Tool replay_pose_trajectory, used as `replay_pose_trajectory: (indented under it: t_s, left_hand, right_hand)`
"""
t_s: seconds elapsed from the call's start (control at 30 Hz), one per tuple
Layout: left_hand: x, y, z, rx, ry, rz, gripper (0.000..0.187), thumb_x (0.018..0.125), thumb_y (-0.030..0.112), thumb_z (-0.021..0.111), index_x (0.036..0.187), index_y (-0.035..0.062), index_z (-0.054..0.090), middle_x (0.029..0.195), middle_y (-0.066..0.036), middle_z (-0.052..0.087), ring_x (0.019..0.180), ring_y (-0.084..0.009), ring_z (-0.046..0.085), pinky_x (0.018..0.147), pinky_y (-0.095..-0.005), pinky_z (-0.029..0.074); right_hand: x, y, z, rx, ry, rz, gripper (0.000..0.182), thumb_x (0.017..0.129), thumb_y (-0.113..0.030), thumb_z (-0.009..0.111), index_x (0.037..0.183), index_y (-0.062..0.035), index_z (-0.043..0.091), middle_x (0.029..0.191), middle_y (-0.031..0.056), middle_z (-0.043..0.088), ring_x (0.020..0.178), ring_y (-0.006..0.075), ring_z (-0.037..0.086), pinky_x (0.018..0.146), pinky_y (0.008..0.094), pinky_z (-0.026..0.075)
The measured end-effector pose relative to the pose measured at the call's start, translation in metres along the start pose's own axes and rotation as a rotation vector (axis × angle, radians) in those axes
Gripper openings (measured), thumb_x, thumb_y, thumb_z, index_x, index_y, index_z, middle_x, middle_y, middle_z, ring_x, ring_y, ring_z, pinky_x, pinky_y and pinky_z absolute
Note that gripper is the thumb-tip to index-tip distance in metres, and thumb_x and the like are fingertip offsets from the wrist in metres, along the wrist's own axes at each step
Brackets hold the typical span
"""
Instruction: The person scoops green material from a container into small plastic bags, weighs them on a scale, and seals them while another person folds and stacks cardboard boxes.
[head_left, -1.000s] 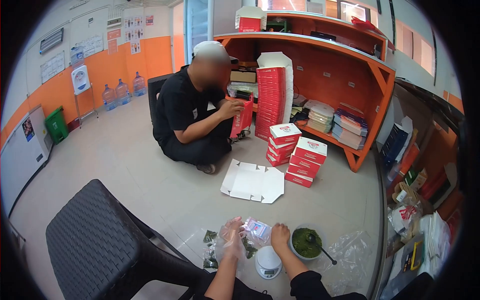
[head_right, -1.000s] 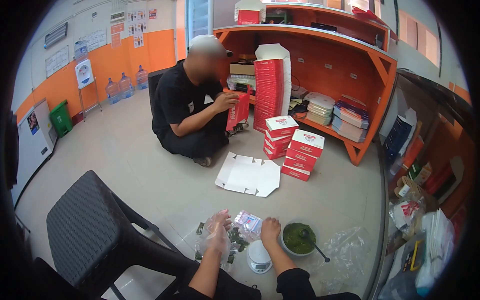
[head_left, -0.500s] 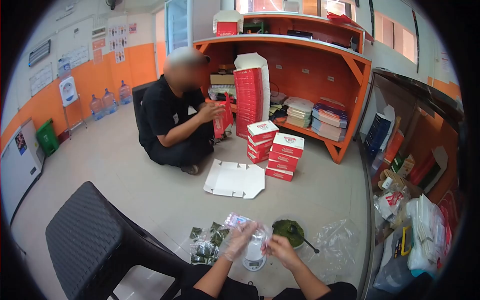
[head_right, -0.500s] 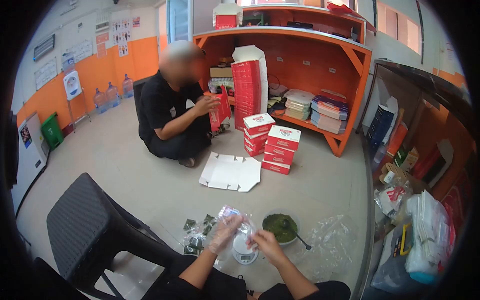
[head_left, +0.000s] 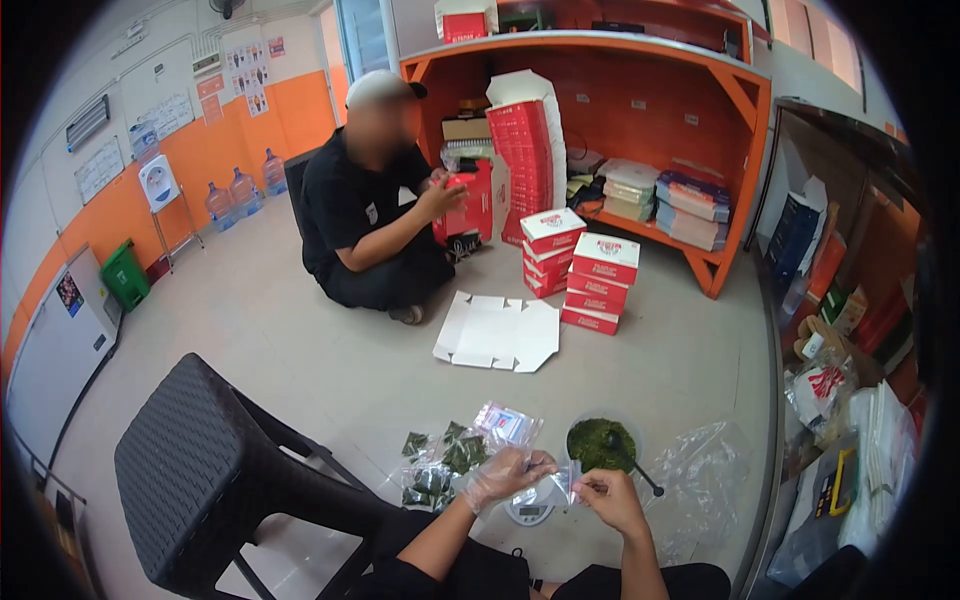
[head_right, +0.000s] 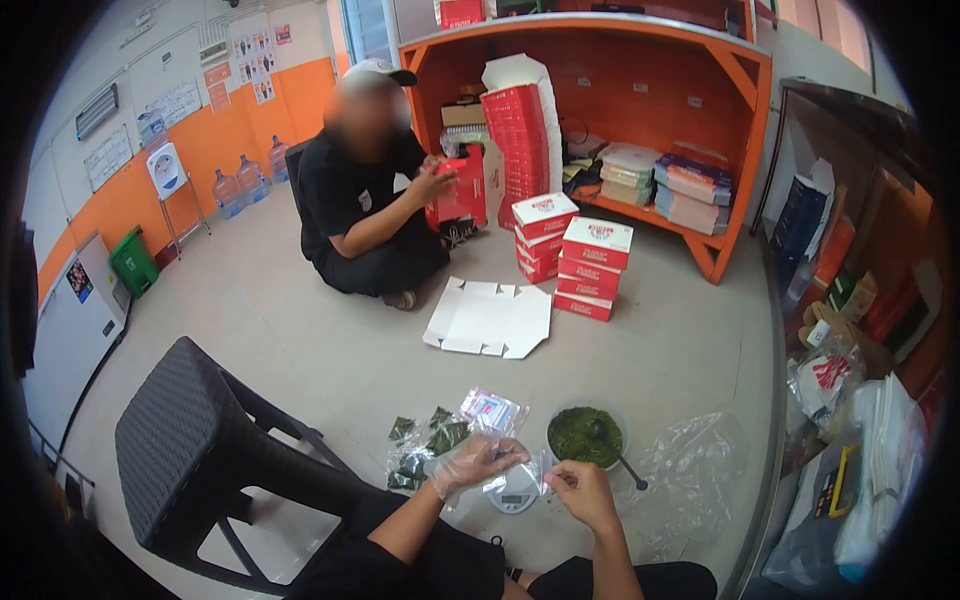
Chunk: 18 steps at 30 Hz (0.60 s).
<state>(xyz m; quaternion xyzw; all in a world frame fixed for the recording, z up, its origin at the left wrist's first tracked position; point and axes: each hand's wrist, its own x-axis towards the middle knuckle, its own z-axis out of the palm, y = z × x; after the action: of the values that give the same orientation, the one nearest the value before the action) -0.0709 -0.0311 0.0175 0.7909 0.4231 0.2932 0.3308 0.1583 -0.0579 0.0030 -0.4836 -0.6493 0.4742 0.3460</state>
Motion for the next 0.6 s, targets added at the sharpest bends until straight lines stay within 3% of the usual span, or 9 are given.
replay_pose_trajectory:
  t_s: [0.07,0.13,0.2,0.23,0.33,0.4,0.47,0.6]
  left_hand:
    - [0.004,0.01,-0.009,0.029,-0.07,-0.111,0.017,0.091,0.02,0.061,0.097,0.0045,0.066,0.082,-0.008,0.067,0.073,-0.0177,0.063,0.069,-0.0299,0.05]
    - [0.004,-0.002,-0.004,-0.07,0.023,-0.05,0.018,0.09,0.021,0.062,0.096,0.005,0.066,0.082,-0.007,0.067,0.071,-0.0162,0.062,0.067,-0.0293,0.05]
    - [0.004,-0.008,-0.001,0.024,0.206,-0.197,0.018,0.089,0.022,0.064,0.096,0.0057,0.065,0.08,-0.006,0.066,0.07,-0.0158,0.062,0.066,-0.0289,0.049]
    - [0.005,-0.017,0.005,0.102,0.275,-0.173,0.021,0.088,0.023,0.065,0.1,0.0054,0.064,0.083,-0.006,0.065,0.073,-0.0154,0.062,0.066,-0.0284,0.049]
    - [0.005,0.008,0.007,0.005,0.388,-0.2,0.025,0.087,0.024,0.065,0.101,0.0038,0.062,0.087,-0.012,0.065,0.077,-0.0227,0.063,0.071,-0.0343,0.05]
    - [0.007,0.005,0.017,-0.084,0.328,-0.176,0.028,0.088,0.026,0.065,0.104,0.0026,0.061,0.09,-0.01,0.065,0.079,-0.0191,0.063,0.07,-0.0315,0.05]
    - [0.006,0.003,0.031,-0.826,0.124,-0.311,0.025,0.09,0.023,0.065,0.105,0.0029,0.061,0.096,-0.007,0.065,0.087,-0.0157,0.063,0.072,-0.0298,0.053]
    - [0.0,0.0,0.033,-1.042,0.054,-0.379,0.024,0.087,0.017,0.068,0.103,0.0001,0.062,0.094,-0.006,0.065,0.084,-0.0147,0.063,0.069,-0.0278,0.054]
  right_hand:
    - [0.002,-0.008,-0.001,0.087,-0.009,0.083,0.016,0.083,-0.011,0.07,0.082,0.0047,0.066,0.07,0.0084,0.067,0.064,0.0102,0.064,0.058,0.0234,0.049]
    - [0.004,-0.003,0.002,0.102,0.014,0.091,0.016,0.083,-0.01,0.07,0.077,0.0031,0.065,0.069,0.0066,0.066,0.062,0.0085,0.062,0.056,0.022,0.048]
    - [0.008,0.006,0.006,0.161,0.146,0.076,0.015,0.083,-0.01,0.071,0.076,0.0012,0.063,0.066,0.004,0.064,0.058,0.0078,0.059,0.055,0.0218,0.047]
    - [0.009,0.007,0.007,0.171,0.177,0.086,0.014,0.082,-0.008,0.071,0.076,-0.0003,0.062,0.064,0.0021,0.062,0.056,0.0065,0.057,0.054,0.0209,0.046]
    - [0.012,0.0,0.015,0.225,0.232,0.041,0.013,0.082,-0.007,0.071,0.076,-0.0004,0.062,0.066,0.0019,0.062,0.057,0.0052,0.056,0.053,0.0204,0.045]
    - [0.011,0.003,0.022,0.233,0.249,0.017,0.013,0.082,-0.007,0.071,0.076,-0.0005,0.062,0.067,0.0015,0.062,0.058,0.0046,0.055,0.054,0.0201,0.044]
    - [0.014,0.009,0.025,0.227,0.278,-0.026,0.012,0.082,-0.006,0.071,0.076,-0.0006,0.062,0.068,0.0011,0.062,0.059,0.004,0.055,0.054,0.0198,0.044]
    - [0.012,0.0,0.027,0.331,0.097,-0.041,0.013,0.084,-0.007,0.07,0.077,-0.0014,0.061,0.069,0.0001,0.062,0.061,0.0028,0.054,0.054,0.0196,0.043]
